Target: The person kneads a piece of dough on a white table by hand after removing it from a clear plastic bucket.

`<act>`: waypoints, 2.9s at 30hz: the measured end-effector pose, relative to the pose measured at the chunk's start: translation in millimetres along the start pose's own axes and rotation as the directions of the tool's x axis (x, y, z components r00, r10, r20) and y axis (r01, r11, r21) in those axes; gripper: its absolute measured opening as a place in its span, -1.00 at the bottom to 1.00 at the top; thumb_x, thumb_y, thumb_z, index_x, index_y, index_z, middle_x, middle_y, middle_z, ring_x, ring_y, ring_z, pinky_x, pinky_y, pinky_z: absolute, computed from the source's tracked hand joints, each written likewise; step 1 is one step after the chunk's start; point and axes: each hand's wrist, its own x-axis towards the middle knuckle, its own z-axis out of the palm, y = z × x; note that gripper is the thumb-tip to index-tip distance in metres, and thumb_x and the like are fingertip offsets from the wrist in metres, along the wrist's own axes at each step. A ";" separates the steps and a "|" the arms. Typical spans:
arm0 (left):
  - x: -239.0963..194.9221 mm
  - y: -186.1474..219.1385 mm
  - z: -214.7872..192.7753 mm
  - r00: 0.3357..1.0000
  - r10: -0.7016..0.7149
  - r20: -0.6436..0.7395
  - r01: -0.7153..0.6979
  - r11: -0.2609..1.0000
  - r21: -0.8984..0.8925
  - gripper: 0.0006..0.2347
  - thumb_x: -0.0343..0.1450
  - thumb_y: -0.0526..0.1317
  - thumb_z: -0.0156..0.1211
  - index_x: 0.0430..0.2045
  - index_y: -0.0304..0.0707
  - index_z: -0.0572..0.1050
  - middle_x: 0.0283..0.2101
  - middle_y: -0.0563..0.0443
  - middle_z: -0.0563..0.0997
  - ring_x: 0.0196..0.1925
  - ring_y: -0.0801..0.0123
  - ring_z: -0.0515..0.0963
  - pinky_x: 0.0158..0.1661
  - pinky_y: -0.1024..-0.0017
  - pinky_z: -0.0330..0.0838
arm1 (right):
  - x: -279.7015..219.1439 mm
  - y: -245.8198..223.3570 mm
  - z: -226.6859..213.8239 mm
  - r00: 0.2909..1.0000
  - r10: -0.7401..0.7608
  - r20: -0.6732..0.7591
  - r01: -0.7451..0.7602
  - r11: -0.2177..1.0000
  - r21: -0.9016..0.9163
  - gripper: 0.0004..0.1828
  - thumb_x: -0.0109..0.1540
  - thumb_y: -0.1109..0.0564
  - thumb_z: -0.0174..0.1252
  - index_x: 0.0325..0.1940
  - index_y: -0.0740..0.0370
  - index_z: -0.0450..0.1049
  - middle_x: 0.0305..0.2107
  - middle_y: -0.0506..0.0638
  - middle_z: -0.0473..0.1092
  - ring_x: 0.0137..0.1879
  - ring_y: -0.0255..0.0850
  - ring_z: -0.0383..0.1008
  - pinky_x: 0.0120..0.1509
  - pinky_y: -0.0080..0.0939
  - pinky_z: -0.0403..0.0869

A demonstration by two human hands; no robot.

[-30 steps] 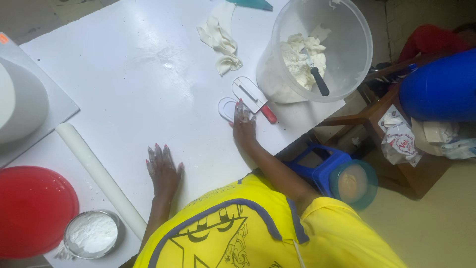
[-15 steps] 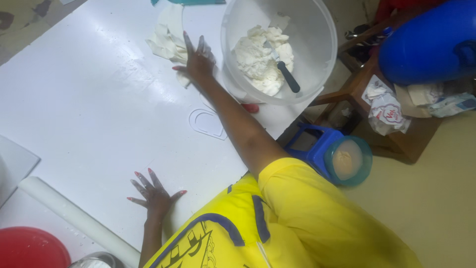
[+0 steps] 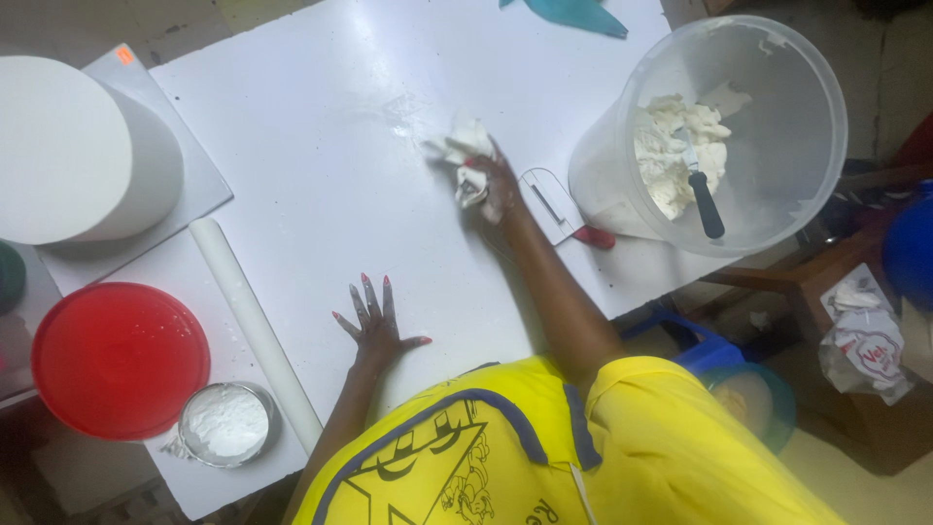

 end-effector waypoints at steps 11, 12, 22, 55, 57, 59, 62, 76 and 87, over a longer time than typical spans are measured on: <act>4.8 -17.7 22.7 0.995 0.072 -0.065 -0.070 0.997 0.023 0.14 0.18 0.39 0.37 0.52 -0.17 -0.21 0.57 -0.32 -0.46 0.55 -0.21 -0.66 0.18 -0.62 -0.70 | -122.1 -31.4 4.8 0.897 -0.417 0.146 0.285 0.295 -0.912 -0.72 0.27 0.04 0.32 0.04 0.12 0.60 -0.08 0.09 0.53 0.08 0.05 0.57 0.17 -0.03 0.54; 5.9 -20.5 24.7 0.994 0.088 -0.066 -0.087 0.996 0.016 0.12 0.20 0.39 0.34 0.51 -0.20 -0.19 0.58 -0.31 -0.45 0.55 -0.21 -0.68 0.18 -0.62 -0.69 | -134.4 -65.9 10.9 0.741 -0.652 0.161 0.313 0.122 -0.942 -0.83 0.26 0.14 0.33 -0.07 0.17 0.64 -0.21 0.06 0.57 -0.01 -0.05 0.62 0.13 -0.15 0.55; 24.6 16.6 -43.4 0.993 0.074 0.097 -0.099 0.951 0.292 -0.08 0.37 0.59 -0.27 0.33 -0.26 0.33 0.44 -0.35 0.28 0.52 -0.27 0.13 0.24 -0.67 -0.36 | -89.5 -227.2 -206.8 0.912 -0.286 -0.293 -0.399 -0.459 -0.793 -0.40 0.25 -0.11 0.32 0.11 0.49 0.53 -0.12 0.46 0.51 0.08 0.29 0.55 0.10 0.25 0.54; 48.1 453.7 -63.7 0.761 -0.172 -0.626 -0.441 0.570 -0.693 -0.50 0.54 -0.43 -0.27 0.46 -0.26 -0.04 0.52 -0.25 0.03 0.56 -0.03 0.04 0.55 0.08 -0.21 | -95.1 -337.2 -183.1 0.789 0.174 0.589 0.484 -0.767 -0.421 -0.71 0.43 0.25 -0.05 -0.17 0.35 0.61 -0.46 0.21 0.53 -0.28 0.03 0.58 -0.22 0.01 0.47; 44.8 454.6 -68.4 0.768 -0.131 -0.627 -0.483 0.525 -0.701 -0.48 0.50 -0.47 -0.27 0.44 -0.33 -0.04 0.51 -0.31 0.03 0.56 -0.10 0.04 0.54 0.06 -0.21 | -96.0 -357.3 -169.2 0.894 0.426 0.140 0.448 -0.846 -0.290 -0.72 0.28 0.30 0.02 -0.38 0.24 0.65 -0.61 0.09 0.52 -0.46 -0.03 0.59 -0.34 0.05 0.57; 53.3 451.7 -61.3 0.752 -0.112 -0.650 -0.508 0.530 -0.679 -0.48 0.50 -0.46 -0.25 0.44 -0.33 -0.04 0.50 -0.30 0.04 0.56 -0.09 0.04 0.54 0.07 -0.20 | -106.9 -366.9 -154.8 0.908 0.329 0.261 0.403 -0.857 -0.322 -0.74 0.29 0.29 0.03 -0.30 0.23 0.65 -0.59 0.10 0.52 -0.40 0.01 0.62 -0.34 0.07 0.56; 61.4 449.6 -56.3 0.742 -0.089 -0.664 -0.521 0.546 -0.656 -0.45 0.48 -0.45 -0.24 0.46 -0.27 -0.05 0.51 -0.21 0.03 0.56 -0.01 0.04 0.53 0.12 -0.17 | -63.0 -355.5 -176.2 0.895 0.150 0.421 0.284 -0.918 -0.277 -0.79 0.30 0.24 0.08 -0.31 0.13 0.62 -0.62 0.01 0.49 -0.40 -0.07 0.61 -0.39 -0.06 0.51; 45.2 454.7 -68.4 0.708 -0.053 -0.704 -0.579 0.527 -0.622 -0.38 0.45 -0.50 -0.30 0.50 -0.07 -0.08 0.55 0.00 -0.01 0.57 0.13 0.06 0.53 0.13 -0.16 | -25.0 -347.4 -158.3 0.939 0.151 0.310 0.243 -0.928 -0.283 -0.70 0.32 0.25 0.04 -0.42 0.18 0.62 -0.66 0.03 0.49 -0.49 -0.04 0.61 -0.49 -0.01 0.53; 59.2 452.2 -58.6 0.668 -0.056 -0.742 -0.603 0.544 -0.584 -0.37 0.43 -0.51 -0.27 0.48 -0.03 -0.03 0.55 0.08 0.04 0.55 0.20 0.15 0.53 0.14 -0.08 | -58.3 -365.4 -147.6 0.982 0.129 0.137 0.168 -0.928 -0.331 -0.72 0.24 0.31 0.08 -0.49 0.28 0.64 -0.71 0.11 0.46 -0.50 0.02 0.61 -0.48 0.07 0.53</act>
